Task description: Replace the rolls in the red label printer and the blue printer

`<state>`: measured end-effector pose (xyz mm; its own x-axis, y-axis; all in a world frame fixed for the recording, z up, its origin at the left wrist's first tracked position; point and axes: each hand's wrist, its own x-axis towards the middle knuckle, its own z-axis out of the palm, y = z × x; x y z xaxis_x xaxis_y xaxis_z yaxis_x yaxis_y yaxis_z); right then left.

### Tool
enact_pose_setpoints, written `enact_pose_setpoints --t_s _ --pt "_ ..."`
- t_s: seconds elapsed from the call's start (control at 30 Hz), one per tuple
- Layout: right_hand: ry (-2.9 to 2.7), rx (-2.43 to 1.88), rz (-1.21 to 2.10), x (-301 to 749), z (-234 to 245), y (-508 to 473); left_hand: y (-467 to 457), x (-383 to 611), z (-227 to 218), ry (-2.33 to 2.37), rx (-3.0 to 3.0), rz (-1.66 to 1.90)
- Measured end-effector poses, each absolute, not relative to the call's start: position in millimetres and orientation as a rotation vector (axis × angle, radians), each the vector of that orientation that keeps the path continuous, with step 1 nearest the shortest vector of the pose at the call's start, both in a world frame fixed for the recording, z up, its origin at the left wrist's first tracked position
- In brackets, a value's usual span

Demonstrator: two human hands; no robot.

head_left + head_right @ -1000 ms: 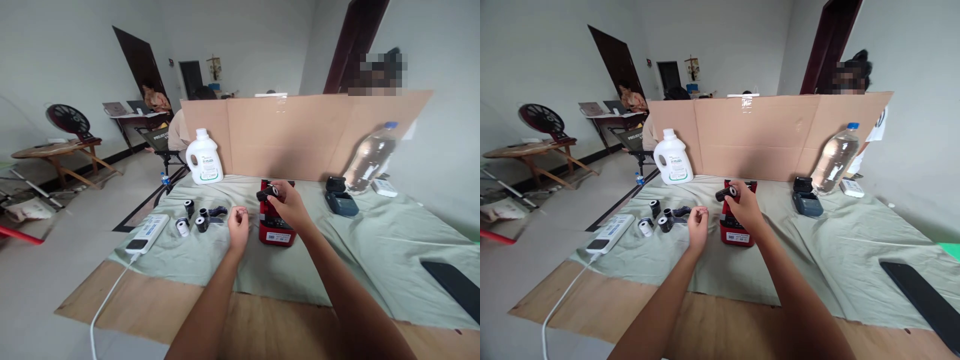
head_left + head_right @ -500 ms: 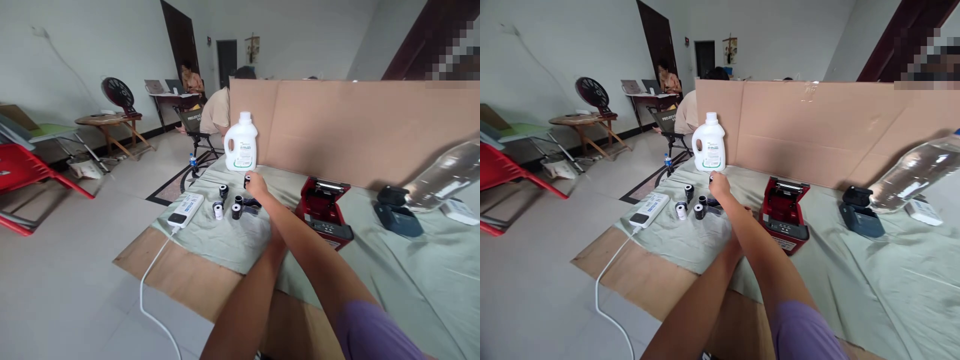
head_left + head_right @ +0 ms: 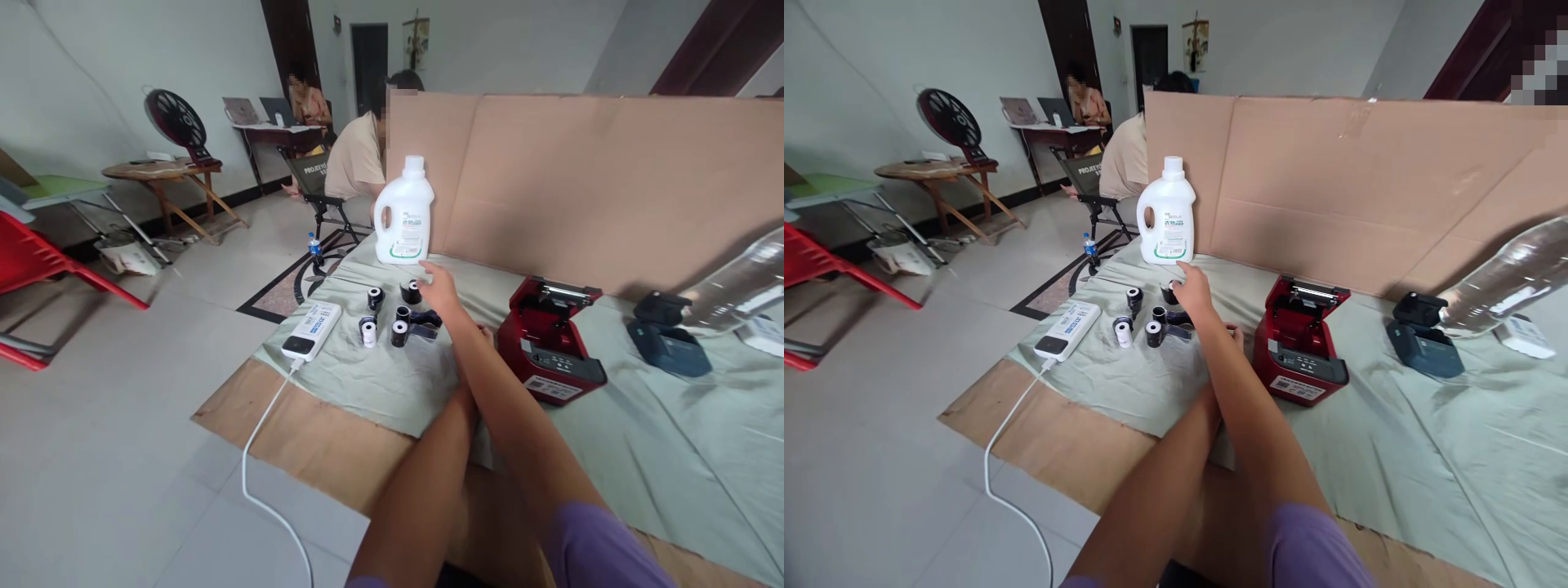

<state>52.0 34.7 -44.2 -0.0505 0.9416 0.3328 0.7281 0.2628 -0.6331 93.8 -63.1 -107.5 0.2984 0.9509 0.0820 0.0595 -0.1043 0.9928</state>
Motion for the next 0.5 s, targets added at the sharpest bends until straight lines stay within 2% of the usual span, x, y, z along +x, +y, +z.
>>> enact_pose_setpoints --t_s 0.2,0.4,0.5 --pt "-2.266 -1.036 0.631 64.6 -38.1 9.0 -83.3 102.0 -101.5 1.211 1.333 1.147" --pt "-2.438 -1.105 0.784 54.6 -50.2 10.4 -79.7 99.8 -101.8 1.163 1.336 1.168" --pt "-2.372 -1.149 0.778 54.9 -53.2 15.0 -76.9 98.0 -106.7 1.008 1.414 1.064"
